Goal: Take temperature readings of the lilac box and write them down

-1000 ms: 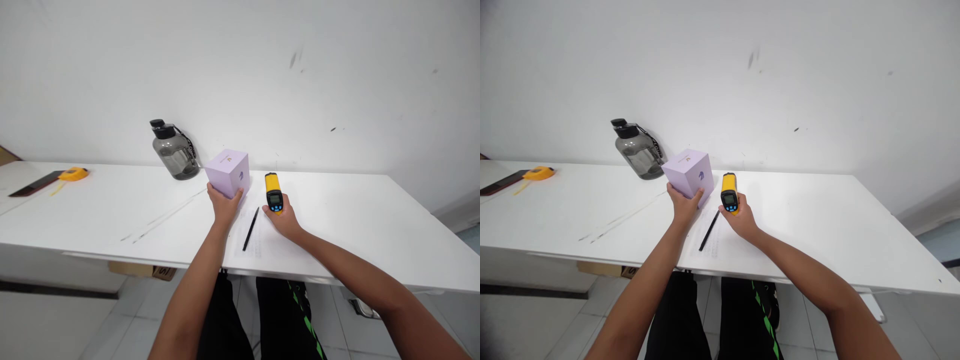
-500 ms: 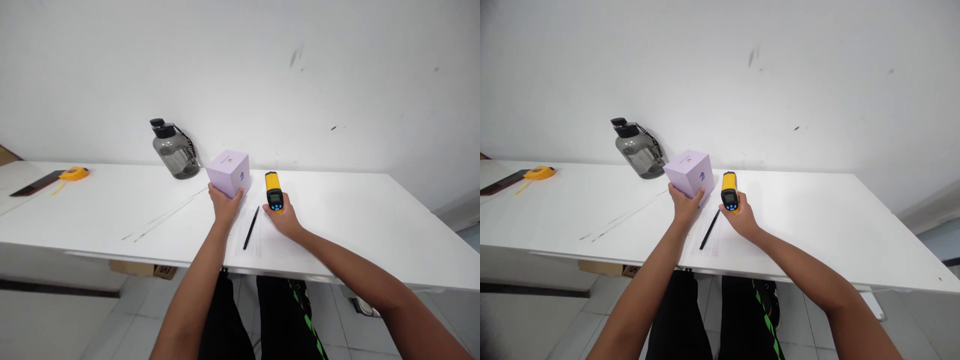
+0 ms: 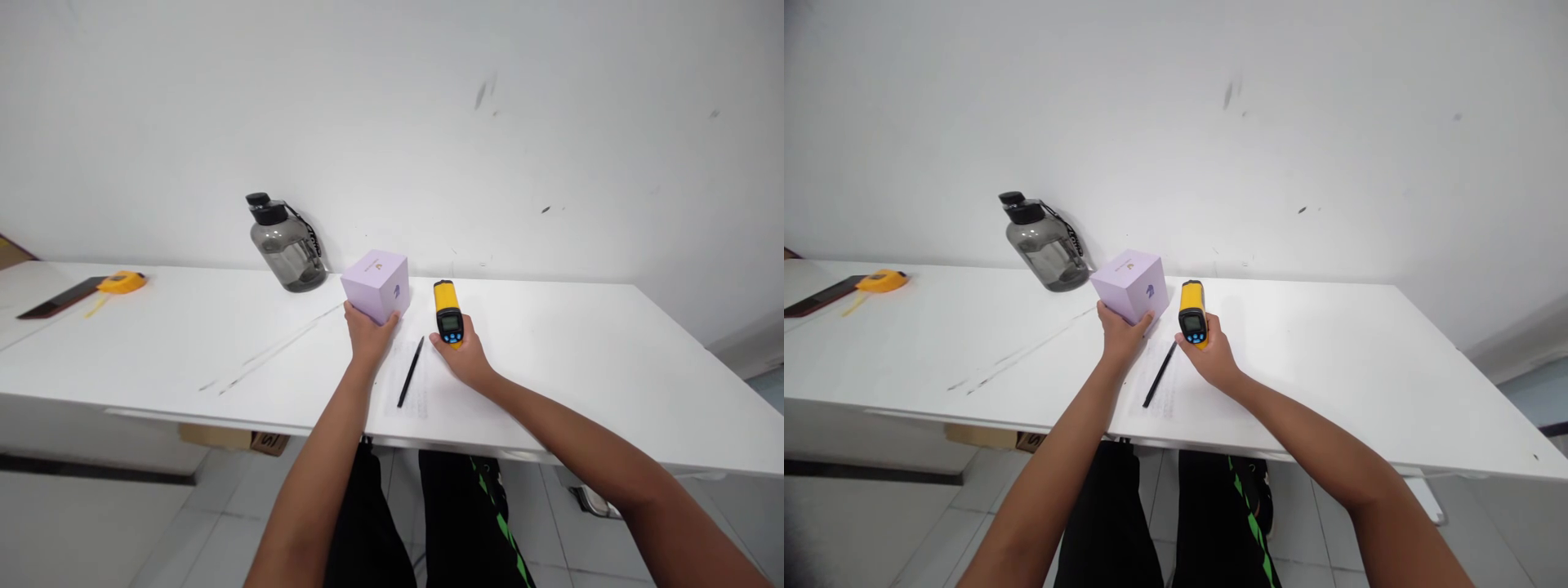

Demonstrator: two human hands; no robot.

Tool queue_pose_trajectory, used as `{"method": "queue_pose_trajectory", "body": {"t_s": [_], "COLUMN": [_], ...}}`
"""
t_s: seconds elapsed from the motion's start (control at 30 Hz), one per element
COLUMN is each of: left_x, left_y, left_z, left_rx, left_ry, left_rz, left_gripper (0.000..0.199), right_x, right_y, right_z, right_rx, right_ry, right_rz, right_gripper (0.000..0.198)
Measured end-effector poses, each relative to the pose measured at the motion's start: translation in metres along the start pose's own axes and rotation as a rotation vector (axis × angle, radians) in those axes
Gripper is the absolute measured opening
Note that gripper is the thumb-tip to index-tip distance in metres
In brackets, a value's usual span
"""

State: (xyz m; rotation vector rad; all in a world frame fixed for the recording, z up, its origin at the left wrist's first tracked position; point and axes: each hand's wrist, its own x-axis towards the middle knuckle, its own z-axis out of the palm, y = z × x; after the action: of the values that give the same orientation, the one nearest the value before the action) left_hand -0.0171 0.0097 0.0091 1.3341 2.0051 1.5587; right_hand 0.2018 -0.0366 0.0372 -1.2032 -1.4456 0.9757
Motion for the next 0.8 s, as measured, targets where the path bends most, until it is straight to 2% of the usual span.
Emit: {"method": "queue_pose_trajectory", "body": {"t_s": [0.6, 0.8], "left_x": [-0.001, -0.001], "left_y": [-0.001, 0.004], "left_z": [0.001, 0.001], "left_rx": [-0.055, -0.031], "left_ry": [0.013, 0.007], "left_rz": [-0.002, -0.023], "left_gripper": [0.113, 0.112], "right_x": [-0.001, 0.004], "right_y": [0.003, 0.009], "right_z": [0.0, -0.005], "right_rx": [-0.002, 0.081], "right_ry": [0.004, 0.122], "right_rz": [-0.004, -0.099], "right_gripper": [0.055, 0.053]}}
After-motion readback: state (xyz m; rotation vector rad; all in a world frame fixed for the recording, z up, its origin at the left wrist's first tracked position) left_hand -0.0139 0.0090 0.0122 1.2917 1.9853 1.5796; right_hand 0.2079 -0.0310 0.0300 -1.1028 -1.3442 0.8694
